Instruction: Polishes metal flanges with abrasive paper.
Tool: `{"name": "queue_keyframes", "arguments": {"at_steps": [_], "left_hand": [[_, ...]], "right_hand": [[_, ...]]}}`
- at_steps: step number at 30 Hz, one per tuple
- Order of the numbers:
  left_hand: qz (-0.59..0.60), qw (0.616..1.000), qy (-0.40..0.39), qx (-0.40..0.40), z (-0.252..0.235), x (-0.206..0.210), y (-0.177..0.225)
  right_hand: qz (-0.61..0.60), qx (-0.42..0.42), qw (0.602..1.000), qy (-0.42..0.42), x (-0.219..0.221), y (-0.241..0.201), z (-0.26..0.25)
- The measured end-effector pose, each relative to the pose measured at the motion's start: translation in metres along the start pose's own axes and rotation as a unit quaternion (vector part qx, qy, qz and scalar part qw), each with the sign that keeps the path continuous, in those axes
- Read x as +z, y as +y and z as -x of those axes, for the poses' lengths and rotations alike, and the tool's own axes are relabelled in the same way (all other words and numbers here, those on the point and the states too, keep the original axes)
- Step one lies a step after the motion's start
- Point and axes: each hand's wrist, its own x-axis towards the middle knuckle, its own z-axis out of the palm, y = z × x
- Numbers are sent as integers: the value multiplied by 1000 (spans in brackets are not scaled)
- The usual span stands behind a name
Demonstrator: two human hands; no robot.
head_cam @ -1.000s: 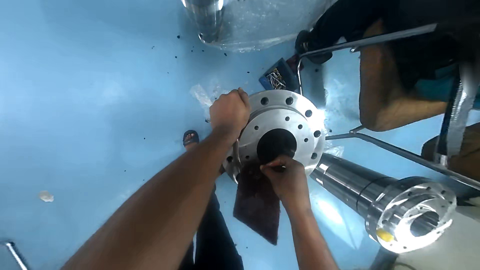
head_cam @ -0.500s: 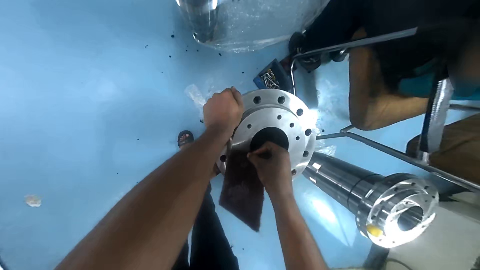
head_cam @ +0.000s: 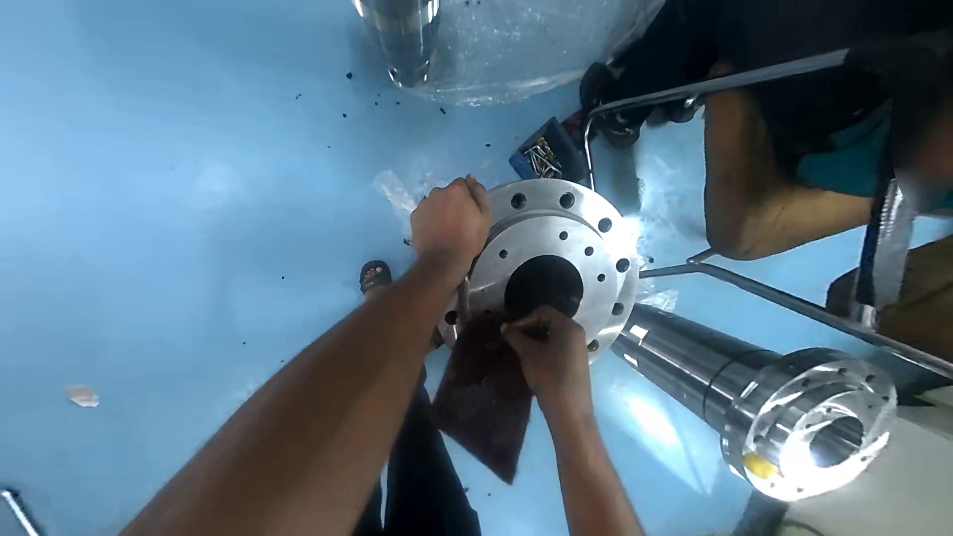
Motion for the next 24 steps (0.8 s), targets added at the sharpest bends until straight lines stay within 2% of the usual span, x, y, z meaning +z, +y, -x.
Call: {"name": "queue_keyframes", "arguments": {"at_steps": [3, 8, 13, 19, 24], "left_hand": [[-4, 1000, -6, -2, 1, 0, -1], [-5, 1000, -1, -1, 1, 0, -1], [-1, 1000, -3, 2, -1, 0, 0], [3, 1000, -3, 1, 0, 1, 0], [1, 1000, -4, -2, -2, 0, -1]], "right_hand": [[-9, 9, 1000, 4, 0, 3, 0], [-20, -24, 1000, 6, -3, -15, -14], [-17, 16, 1000, -1, -1, 3, -1], [-27, -36, 999, 2, -3, -10, -16], [-25, 2, 1000, 7, 1, 4, -4]]}}
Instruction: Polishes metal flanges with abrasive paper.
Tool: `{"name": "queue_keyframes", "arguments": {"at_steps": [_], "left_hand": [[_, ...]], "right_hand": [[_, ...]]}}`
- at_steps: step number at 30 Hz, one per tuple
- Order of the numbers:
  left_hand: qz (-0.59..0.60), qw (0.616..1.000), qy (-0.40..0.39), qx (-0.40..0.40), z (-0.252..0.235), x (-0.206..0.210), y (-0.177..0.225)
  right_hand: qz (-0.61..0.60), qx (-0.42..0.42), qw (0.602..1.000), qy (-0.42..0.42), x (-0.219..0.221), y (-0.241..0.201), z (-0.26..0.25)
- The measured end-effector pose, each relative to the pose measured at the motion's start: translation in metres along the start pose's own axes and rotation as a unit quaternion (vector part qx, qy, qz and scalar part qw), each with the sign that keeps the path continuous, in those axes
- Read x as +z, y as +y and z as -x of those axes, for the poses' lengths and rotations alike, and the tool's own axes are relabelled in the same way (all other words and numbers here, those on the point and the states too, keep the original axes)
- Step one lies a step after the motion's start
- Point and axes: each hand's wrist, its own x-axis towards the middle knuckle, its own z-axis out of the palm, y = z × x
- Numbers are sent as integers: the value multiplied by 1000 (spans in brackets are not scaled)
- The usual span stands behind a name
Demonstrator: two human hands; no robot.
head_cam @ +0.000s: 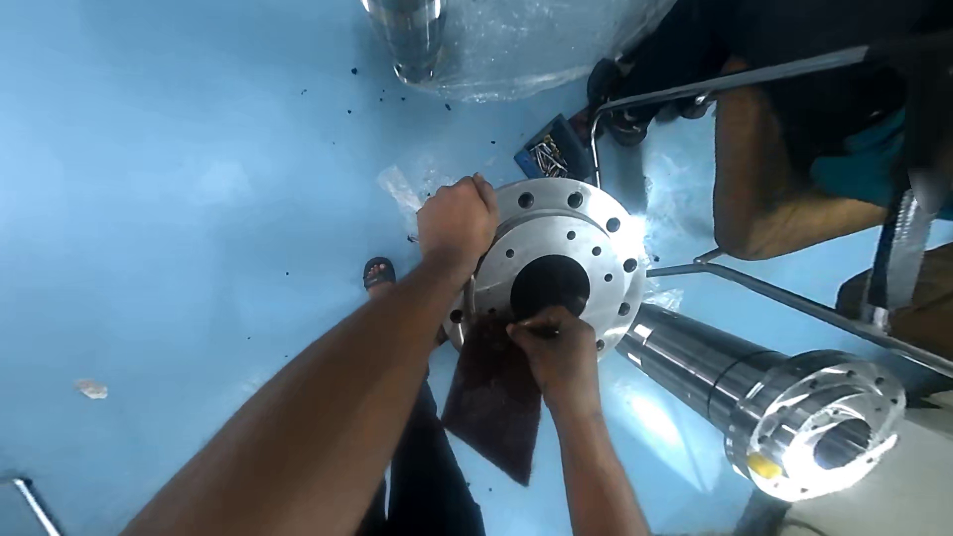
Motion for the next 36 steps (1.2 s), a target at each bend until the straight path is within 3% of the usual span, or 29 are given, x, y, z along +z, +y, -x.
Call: {"name": "queue_keyframes", "arguments": {"at_steps": [5, 10, 17, 21, 27, 32, 36], "left_hand": [[0, 1000, -2, 1, 1, 0, 1], [3, 1000, -3, 1, 0, -1, 0], [-2, 1000, -1, 1, 1, 0, 1], [-1, 1000, -11, 2, 0, -2, 0], [0, 1000, -2, 5, 3, 0, 1], [-1, 1000, -9, 1, 2, -2, 1], [2, 1000, 2, 5, 2, 1, 1]], "right_hand": [[-9, -54, 998, 4, -1, -17, -16], [-13, -5, 1000, 11, 2, 3, 3], [0, -43, 999, 18, 1, -10, -8], [-3, -2, 1000, 22, 3, 4, 6], [-4, -61, 997, 40, 5, -13, -5], [-15, 11, 999, 30, 5, 3, 13], [-9, -62, 997, 47, 5, -11, 1]]}}
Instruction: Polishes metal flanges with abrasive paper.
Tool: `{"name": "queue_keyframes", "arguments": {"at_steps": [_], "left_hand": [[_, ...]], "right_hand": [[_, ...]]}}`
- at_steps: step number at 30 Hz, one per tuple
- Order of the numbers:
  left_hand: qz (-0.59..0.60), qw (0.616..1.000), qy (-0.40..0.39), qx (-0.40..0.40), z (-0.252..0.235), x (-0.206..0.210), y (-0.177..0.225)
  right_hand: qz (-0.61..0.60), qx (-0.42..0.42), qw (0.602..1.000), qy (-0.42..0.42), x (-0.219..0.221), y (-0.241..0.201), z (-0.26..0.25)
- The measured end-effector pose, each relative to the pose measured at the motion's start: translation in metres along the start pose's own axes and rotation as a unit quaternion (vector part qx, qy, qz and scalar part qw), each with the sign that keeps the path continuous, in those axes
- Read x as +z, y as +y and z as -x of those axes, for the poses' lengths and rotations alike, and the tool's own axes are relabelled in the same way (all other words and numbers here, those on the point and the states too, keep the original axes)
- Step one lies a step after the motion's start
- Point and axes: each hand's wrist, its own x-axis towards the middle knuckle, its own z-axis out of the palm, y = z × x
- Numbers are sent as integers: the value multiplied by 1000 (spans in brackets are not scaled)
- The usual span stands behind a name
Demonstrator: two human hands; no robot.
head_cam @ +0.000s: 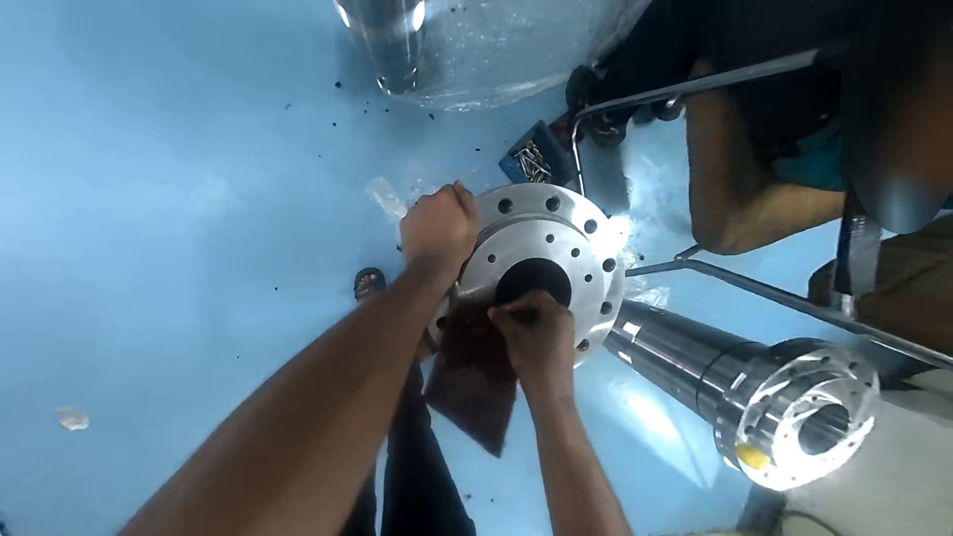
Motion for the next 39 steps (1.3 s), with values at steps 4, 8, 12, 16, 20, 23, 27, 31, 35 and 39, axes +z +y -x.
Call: {"name": "queue_keyframes", "arguments": {"at_steps": [4, 8, 12, 16, 20, 23, 27, 31, 35, 39], "left_hand": [[-4, 1000, 5, -1, -1, 1, 0], [-4, 1000, -2, -5, -2, 0, 2], [-5, 1000, -6, -4, -1, 0, 2], [-8, 1000, 3, -6, -2, 2, 2], [-12, 1000, 2, -12, -3, 2, 2], [-11, 1000, 9, -9, -3, 3, 2], [-14, 1000, 14, -6, -1, 3, 1], [-17, 1000, 16, -7, -1, 4, 1], [-27, 999, 26, -6, -1, 6, 1], [-33, 999, 29, -11, -1, 6, 3]], "right_hand": [[-32, 18, 998, 41, 12, 8, 10], [-28, 1, 998, 60, 22, 28, 28], [5, -56, 995, 80, 19, 34, 27], [-9, -69, 988, 139, -6, 51, 11], [9, -62, 971, 232, -11, 66, -10], [39, -85, 954, 284, 0, 73, -19], [87, -133, 922, 352, 20, 85, -20], [82, -139, 908, 387, 27, 87, -23], [83, -134, 904, 397, 29, 87, -24], [78, -131, 902, 403, 29, 85, -24]]}}
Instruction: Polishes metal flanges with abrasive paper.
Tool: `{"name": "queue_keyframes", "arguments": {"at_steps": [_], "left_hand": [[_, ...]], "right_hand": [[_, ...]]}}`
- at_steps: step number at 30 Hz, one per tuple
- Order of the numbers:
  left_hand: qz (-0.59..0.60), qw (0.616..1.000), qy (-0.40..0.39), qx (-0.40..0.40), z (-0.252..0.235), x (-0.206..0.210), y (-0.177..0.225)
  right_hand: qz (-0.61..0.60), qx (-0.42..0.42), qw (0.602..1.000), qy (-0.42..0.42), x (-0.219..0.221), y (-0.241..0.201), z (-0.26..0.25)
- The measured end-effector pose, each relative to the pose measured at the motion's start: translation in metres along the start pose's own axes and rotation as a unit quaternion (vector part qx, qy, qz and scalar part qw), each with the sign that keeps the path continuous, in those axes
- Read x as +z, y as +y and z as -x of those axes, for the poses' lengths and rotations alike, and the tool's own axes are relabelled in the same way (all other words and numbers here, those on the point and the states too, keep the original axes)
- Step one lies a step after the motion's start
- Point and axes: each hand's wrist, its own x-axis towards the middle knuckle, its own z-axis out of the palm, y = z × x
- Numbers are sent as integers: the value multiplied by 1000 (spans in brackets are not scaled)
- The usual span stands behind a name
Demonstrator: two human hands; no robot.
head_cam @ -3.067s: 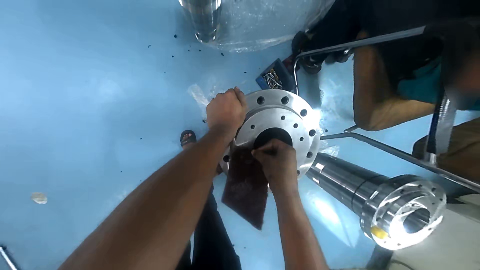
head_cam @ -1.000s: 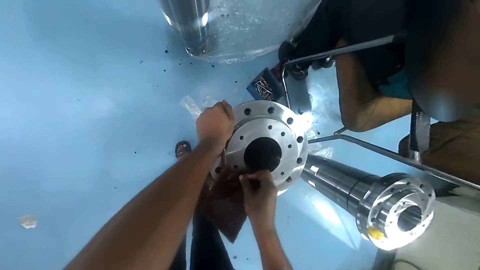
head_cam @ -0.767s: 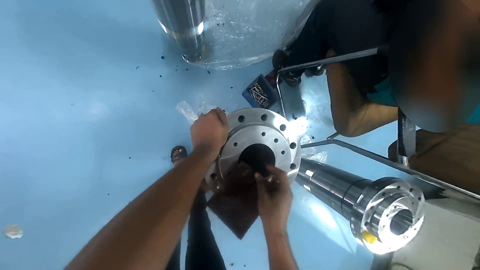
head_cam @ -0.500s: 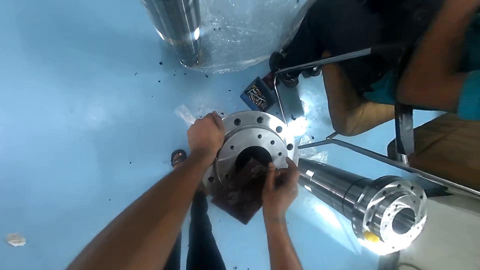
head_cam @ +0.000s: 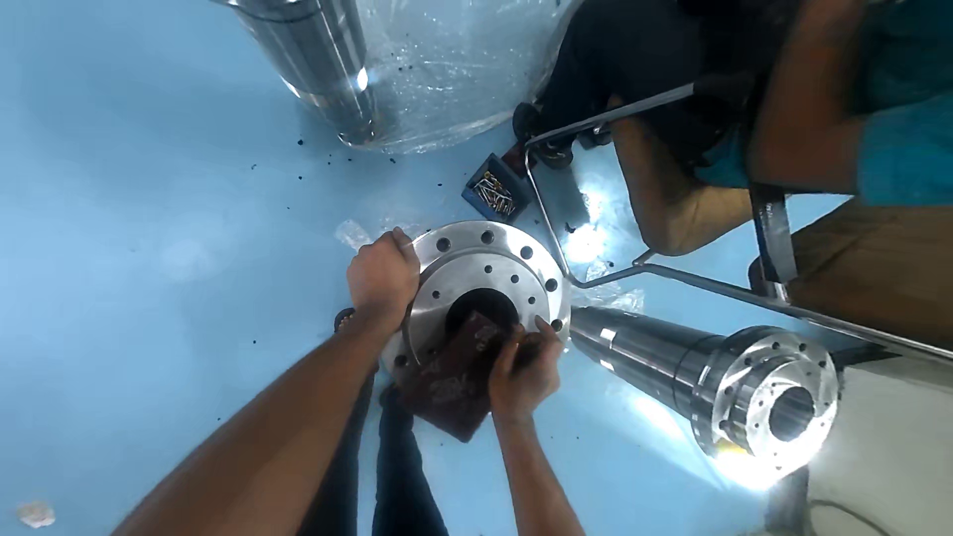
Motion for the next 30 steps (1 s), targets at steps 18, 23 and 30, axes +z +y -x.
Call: {"name": "queue_keyframes", "arguments": {"at_steps": [18, 23, 30], "left_hand": [[-31, 1000, 4, -5, 2, -7, 9], [-30, 999, 11, -10, 2, -4, 8], [-26, 999, 18, 6, -1, -3, 5]], "right_hand": [[-6, 11, 1000, 3, -5, -10, -12], [-16, 49, 998, 24, -10, -12, -39], [51, 38, 998, -23, 11, -20, -72]]}}
